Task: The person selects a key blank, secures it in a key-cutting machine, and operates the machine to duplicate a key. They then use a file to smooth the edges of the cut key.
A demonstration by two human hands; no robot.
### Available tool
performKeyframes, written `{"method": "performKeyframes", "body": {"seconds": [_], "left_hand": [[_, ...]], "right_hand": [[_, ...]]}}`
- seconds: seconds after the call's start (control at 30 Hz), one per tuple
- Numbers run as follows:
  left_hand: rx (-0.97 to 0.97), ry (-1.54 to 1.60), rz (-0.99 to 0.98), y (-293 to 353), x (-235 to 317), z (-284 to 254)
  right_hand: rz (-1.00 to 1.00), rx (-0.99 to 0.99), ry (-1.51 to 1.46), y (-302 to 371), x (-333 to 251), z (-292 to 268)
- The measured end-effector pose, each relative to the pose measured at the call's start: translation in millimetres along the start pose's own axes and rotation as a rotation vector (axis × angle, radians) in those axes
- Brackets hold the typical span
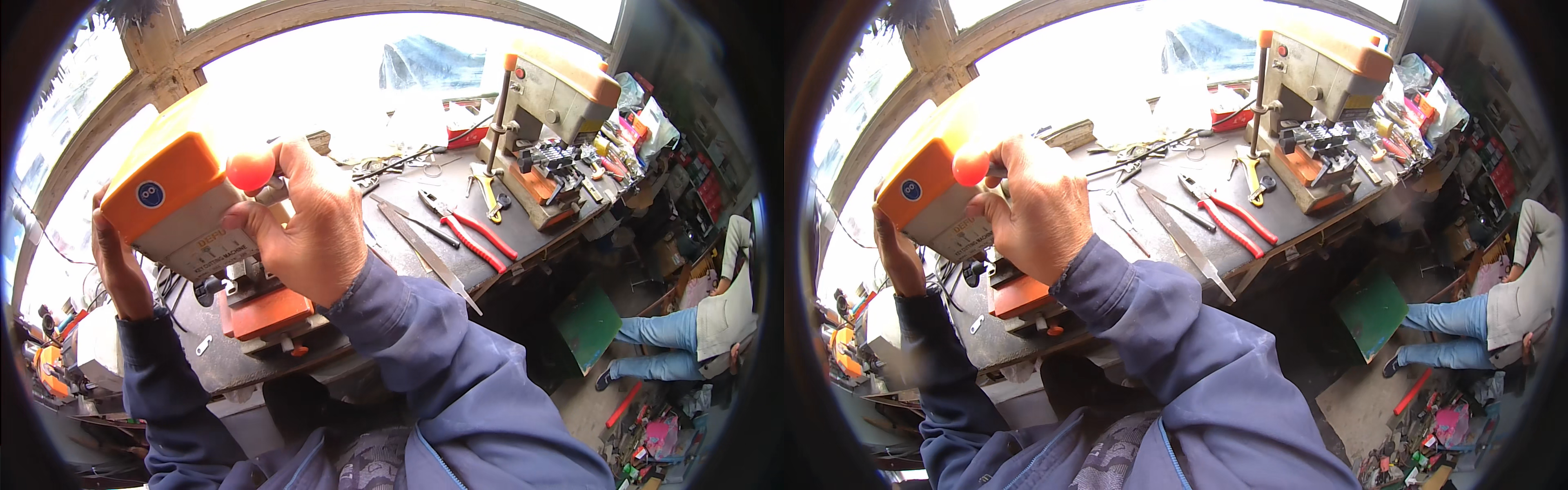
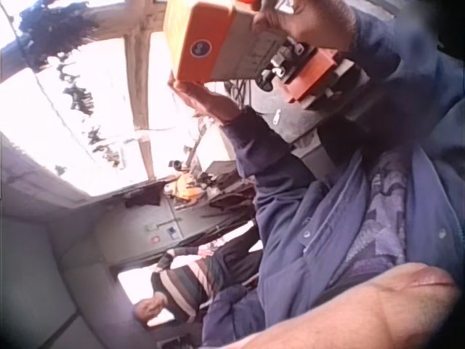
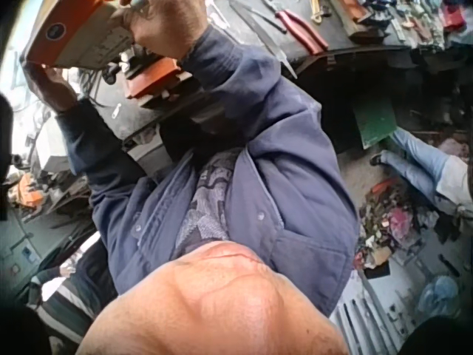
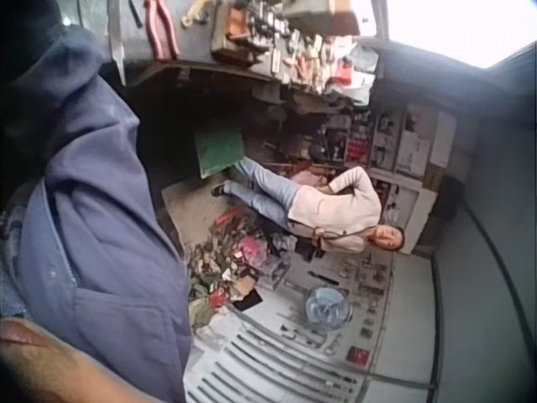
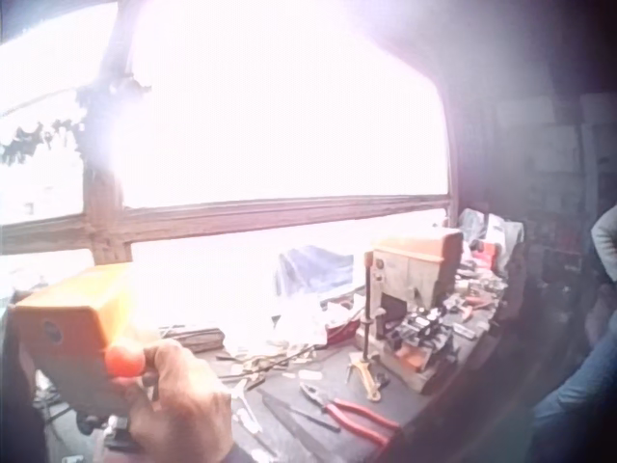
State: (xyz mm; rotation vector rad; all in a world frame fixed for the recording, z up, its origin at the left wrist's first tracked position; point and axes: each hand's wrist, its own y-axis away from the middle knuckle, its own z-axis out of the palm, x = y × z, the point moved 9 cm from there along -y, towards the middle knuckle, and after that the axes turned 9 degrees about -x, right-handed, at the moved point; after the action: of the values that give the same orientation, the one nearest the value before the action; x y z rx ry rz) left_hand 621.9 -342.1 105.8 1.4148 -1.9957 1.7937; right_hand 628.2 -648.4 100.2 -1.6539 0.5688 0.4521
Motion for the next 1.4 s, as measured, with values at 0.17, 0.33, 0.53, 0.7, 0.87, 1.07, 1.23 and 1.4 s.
{"method": "performKeyframes", "body": {"seconds": [0.17, 0.33, 0.53, 0.7, 0.87, 1.07, 1.23, 1.4], "left_hand": [[-0.027, -0.029, -0.001, -3.6, 4.5, 3.7], [-0.047, -0.065, 0.017, 1.8, 10.4, 0.8], [-0.078, -0.124, 0.044, -4.8, 13.3, 3.5], [-0.037, -0.105, 0.047, -5.0, 24.1, 15.0], [-0.037, -0.121, 0.072, 3.0, 34.9, 13.5], [-0.043, 0.02, 0.126, -4.1, 38.5, 8.3], [-0.016, -0.084, 0.172, -5.8, 48.7, 15.2], [-0.021, 0.036, 0.14, 3.0, 47.6, 6.8]], "right_hand": [[-0.024, -0.008, 0.026, -2.1, 1.1, -1.1], [-0.019, -0.03, 0.061, -2.4, -3.5, -2.4], [-0.042, -0.102, 0.16, -6.8, -4.3, -2.1], [-0.038, -0.098, 0.07, -4.6, -0.9, 4.6], [-0.019, -0.125, 0.124, -6.4, -0.1, 3.2], [-0.01, -0.214, 0.105, -12.2, -0.6, -0.3], [0.005, -0.161, 0.058, -8.9, 1.7, 2.1], [0.032, -0.153, -0.001, -4.0, 8.1, -0.4]]}}
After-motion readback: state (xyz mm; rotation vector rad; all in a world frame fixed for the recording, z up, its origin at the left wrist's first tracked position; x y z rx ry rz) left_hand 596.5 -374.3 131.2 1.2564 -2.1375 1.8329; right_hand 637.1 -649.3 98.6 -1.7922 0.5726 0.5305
